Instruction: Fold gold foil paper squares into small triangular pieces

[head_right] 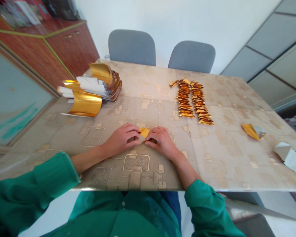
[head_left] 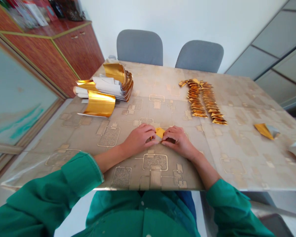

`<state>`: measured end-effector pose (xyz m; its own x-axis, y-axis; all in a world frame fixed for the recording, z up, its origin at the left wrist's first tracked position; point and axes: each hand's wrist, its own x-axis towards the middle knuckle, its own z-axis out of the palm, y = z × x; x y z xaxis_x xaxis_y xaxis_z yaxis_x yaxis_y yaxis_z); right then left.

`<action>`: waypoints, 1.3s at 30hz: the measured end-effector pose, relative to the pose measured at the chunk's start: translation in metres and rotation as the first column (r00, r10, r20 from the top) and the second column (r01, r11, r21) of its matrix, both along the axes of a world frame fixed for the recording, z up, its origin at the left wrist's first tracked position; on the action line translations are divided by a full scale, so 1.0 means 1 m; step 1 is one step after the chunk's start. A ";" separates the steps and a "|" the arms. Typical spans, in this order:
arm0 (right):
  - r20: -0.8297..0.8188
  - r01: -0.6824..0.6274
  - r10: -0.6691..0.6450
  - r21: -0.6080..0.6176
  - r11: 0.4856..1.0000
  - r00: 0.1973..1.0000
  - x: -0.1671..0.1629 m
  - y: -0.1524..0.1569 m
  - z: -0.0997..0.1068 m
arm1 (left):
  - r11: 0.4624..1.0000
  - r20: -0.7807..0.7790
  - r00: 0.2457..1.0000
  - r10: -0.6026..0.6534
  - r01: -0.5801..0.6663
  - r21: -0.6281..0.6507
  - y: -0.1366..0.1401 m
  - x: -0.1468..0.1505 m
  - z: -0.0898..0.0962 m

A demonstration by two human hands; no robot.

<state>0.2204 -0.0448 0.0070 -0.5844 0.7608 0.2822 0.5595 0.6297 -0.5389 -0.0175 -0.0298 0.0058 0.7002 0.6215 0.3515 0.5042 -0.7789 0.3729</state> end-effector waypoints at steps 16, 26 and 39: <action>0.067 0.189 -0.183 -0.087 0.978 0.981 -0.010 -0.004 0.001 | 0.967 -0.046 0.974 0.221 -0.225 -0.117 -0.014 0.018 0.004; 0.102 0.236 -0.227 -0.087 0.968 0.969 -0.013 -0.007 0.001 | 0.962 -0.045 0.969 0.242 -0.245 -0.116 -0.016 0.020 0.006; 0.120 0.266 -0.256 -0.081 0.961 0.959 -0.016 -0.008 0.002 | 0.960 -0.050 0.967 0.249 -0.253 -0.122 -0.015 0.021 0.004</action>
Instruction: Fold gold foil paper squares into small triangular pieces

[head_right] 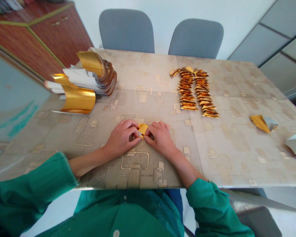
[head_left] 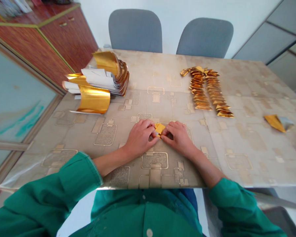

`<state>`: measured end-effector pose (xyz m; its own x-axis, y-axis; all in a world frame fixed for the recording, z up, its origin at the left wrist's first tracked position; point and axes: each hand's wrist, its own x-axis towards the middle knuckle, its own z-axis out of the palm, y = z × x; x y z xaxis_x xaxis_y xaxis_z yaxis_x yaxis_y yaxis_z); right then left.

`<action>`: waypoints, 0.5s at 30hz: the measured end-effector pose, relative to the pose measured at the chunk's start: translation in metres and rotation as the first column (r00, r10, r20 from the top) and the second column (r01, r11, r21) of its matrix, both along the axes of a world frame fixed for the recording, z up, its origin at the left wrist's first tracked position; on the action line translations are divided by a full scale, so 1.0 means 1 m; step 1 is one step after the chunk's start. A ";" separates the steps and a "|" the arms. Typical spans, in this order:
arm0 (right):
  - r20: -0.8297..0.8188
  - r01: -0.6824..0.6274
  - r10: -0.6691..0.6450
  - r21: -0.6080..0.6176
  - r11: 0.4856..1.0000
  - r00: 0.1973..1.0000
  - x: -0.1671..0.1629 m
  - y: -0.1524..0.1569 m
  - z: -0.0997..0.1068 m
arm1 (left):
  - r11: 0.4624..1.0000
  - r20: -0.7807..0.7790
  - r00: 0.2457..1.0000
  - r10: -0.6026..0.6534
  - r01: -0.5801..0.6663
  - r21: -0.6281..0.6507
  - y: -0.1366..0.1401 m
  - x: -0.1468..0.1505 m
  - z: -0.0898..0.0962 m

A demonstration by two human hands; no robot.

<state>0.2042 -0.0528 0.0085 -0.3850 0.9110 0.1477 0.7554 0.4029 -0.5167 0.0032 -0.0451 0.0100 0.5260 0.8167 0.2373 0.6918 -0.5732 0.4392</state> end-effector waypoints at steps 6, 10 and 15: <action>0.017 0.007 -0.007 -0.004 1.000 1.000 0.000 0.000 -0.001 | 1.000 -0.010 1.000 -0.012 0.012 -0.003 0.001 -0.001 0.000; -0.001 0.021 -0.021 -0.004 1.000 1.000 0.002 0.000 -0.003 | 1.000 -0.016 1.000 -0.021 0.021 -0.005 0.002 -0.001 0.000; 0.005 -0.003 0.003 -0.024 1.000 1.000 0.006 0.001 -0.003 | 0.999 -0.004 0.999 -0.032 0.032 -0.013 0.002 -0.003 0.000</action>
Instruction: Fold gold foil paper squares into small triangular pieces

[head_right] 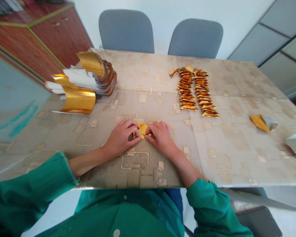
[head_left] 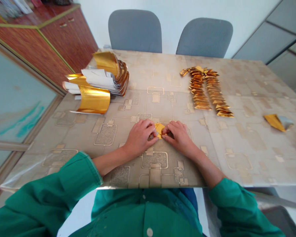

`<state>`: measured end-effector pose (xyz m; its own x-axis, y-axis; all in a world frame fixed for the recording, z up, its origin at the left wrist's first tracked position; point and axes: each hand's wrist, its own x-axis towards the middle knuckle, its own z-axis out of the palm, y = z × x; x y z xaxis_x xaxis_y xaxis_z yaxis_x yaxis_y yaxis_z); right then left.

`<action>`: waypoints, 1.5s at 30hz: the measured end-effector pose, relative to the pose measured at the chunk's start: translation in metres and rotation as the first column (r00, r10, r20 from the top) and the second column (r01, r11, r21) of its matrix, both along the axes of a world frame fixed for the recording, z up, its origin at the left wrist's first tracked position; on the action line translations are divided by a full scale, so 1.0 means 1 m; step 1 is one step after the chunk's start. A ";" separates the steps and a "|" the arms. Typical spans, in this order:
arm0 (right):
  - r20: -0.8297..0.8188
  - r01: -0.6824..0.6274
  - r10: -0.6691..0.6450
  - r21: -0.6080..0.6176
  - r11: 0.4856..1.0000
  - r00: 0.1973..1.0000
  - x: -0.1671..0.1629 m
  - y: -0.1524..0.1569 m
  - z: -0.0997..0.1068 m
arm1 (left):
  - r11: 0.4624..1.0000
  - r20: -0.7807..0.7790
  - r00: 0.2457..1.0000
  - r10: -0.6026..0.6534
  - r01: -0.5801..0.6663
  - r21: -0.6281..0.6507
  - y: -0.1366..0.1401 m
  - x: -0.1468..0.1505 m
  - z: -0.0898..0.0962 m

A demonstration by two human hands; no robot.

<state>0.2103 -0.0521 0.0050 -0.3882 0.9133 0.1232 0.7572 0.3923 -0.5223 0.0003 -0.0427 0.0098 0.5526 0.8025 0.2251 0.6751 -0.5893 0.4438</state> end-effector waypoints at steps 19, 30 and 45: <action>0.015 -0.358 0.358 0.107 0.928 0.934 0.028 -0.001 0.014 | 0.926 -0.113 0.981 -0.156 0.185 0.329 0.000 0.000 -0.013; 0.020 -0.388 0.389 0.139 0.911 0.921 0.032 0.001 0.016 | 0.847 -0.269 0.921 -0.282 0.370 0.381 -0.013 -0.016 0.001; 0.079 -0.380 0.373 0.121 0.917 0.925 0.027 -0.002 0.021 | 0.865 -0.257 0.931 -0.259 0.342 0.366 -0.011 -0.022 0.000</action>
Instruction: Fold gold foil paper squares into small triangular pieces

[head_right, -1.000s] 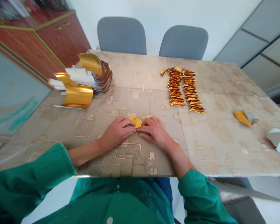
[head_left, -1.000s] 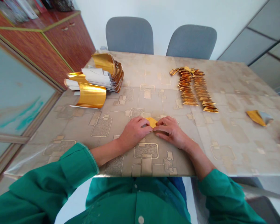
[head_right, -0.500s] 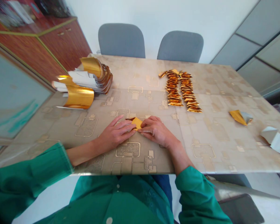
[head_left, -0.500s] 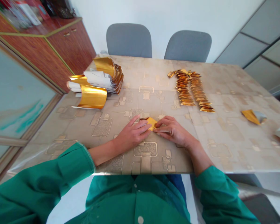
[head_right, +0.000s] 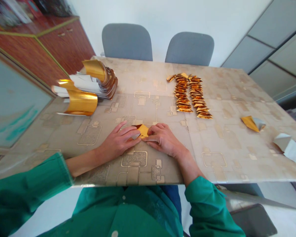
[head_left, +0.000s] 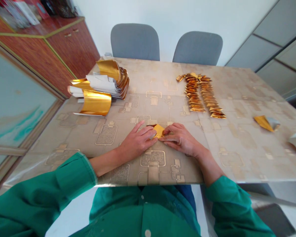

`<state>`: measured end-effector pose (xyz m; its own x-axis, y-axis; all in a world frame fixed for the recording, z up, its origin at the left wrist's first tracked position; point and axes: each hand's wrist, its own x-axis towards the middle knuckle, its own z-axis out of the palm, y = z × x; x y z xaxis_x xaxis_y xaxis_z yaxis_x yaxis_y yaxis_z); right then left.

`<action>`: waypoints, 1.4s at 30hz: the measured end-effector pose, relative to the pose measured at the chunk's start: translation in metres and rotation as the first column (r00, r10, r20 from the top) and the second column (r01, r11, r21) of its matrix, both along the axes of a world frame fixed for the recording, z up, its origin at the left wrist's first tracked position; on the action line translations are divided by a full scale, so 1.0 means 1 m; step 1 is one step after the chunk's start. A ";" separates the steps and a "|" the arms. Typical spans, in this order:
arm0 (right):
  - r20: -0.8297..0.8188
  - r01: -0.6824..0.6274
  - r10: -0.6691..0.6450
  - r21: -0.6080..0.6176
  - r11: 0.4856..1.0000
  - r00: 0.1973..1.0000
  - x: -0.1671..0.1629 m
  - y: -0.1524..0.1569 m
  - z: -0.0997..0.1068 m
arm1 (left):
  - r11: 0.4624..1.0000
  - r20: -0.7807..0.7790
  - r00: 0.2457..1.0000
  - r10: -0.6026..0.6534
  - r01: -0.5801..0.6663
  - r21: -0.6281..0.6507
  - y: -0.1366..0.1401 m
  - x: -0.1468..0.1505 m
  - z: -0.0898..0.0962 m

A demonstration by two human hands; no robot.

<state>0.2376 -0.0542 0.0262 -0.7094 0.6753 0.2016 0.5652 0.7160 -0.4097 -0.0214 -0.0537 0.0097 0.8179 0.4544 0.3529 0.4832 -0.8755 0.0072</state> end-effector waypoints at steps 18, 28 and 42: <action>-0.059 -0.013 0.014 0.022 1.000 0.998 -0.004 0.006 -0.008 | 0.999 0.010 0.999 0.031 -0.031 0.039 0.017 -0.001 0.004; -0.115 0.018 -0.011 0.059 0.998 0.993 -0.020 0.004 -0.016 | 0.995 0.038 0.997 0.061 -0.064 0.083 0.015 0.010 -0.008; -0.025 0.071 -0.069 0.098 0.993 0.997 -0.016 0.004 -0.014 | 0.992 0.047 0.996 0.077 -0.081 0.093 0.019 0.008 -0.008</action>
